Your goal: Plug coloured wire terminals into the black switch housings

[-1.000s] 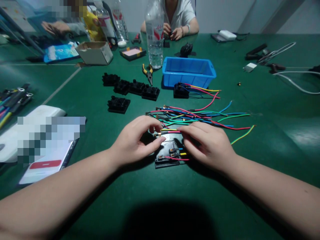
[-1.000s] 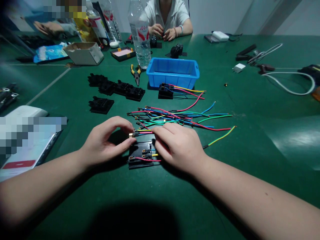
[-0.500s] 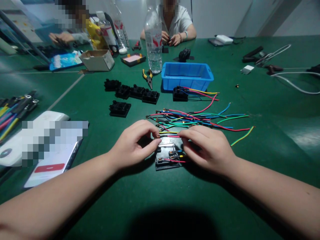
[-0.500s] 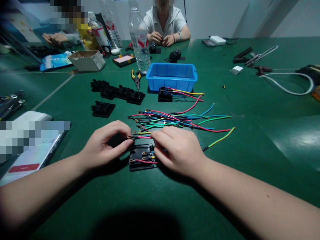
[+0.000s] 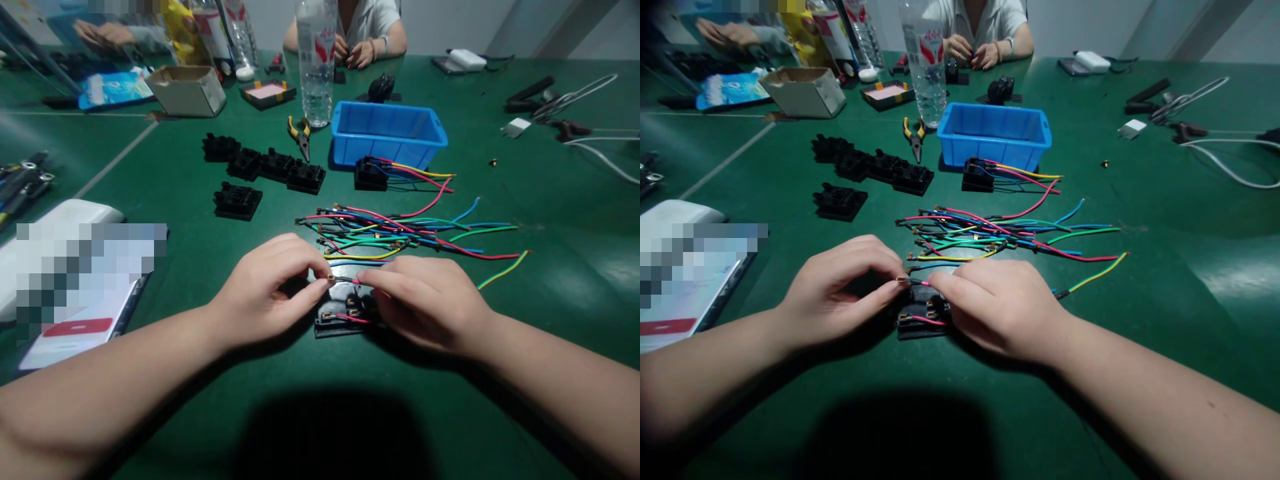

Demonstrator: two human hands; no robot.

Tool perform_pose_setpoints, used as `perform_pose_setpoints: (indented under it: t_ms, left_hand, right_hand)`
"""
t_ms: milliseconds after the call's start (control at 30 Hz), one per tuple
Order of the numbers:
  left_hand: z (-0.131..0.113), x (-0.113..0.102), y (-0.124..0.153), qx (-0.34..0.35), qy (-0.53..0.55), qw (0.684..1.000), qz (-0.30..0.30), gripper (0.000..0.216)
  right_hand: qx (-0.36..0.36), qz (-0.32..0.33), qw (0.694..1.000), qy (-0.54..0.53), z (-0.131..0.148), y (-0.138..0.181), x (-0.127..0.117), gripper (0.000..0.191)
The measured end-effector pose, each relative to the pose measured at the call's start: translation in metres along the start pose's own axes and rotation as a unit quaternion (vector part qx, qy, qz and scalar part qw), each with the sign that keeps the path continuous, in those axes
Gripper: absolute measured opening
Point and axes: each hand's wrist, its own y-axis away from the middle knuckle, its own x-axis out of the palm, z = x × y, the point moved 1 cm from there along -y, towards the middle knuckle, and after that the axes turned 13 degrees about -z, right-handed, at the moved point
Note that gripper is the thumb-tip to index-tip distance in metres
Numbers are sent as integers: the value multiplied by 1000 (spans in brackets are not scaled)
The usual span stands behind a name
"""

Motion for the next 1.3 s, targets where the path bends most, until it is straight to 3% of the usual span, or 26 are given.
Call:
perform_pose_setpoints:
  t_ms: [400,633,933,1133,1300]
  left_hand:
    - [1,3,0,2,14,1000,6,4]
    - [3,3,2,-15,55,998,10,22]
    - [-1,3,0,18,26,999,20,4]
    - [1,4,1,16,6,1000,-20,2]
    - [-1,3,1,6,-25,999,-26,7]
  right_hand:
    - [-8,-8,1000,4,0,-1,-2,27]
    - [-20,-9,1000,19,1,-3,-2,25]
    - [-70,-24,996,45,0,-3,-3,25]
    - [-24,-46,999,18,1,-3,-1,24]
    - [-24,-22,999,20,3,-4,-2,23]
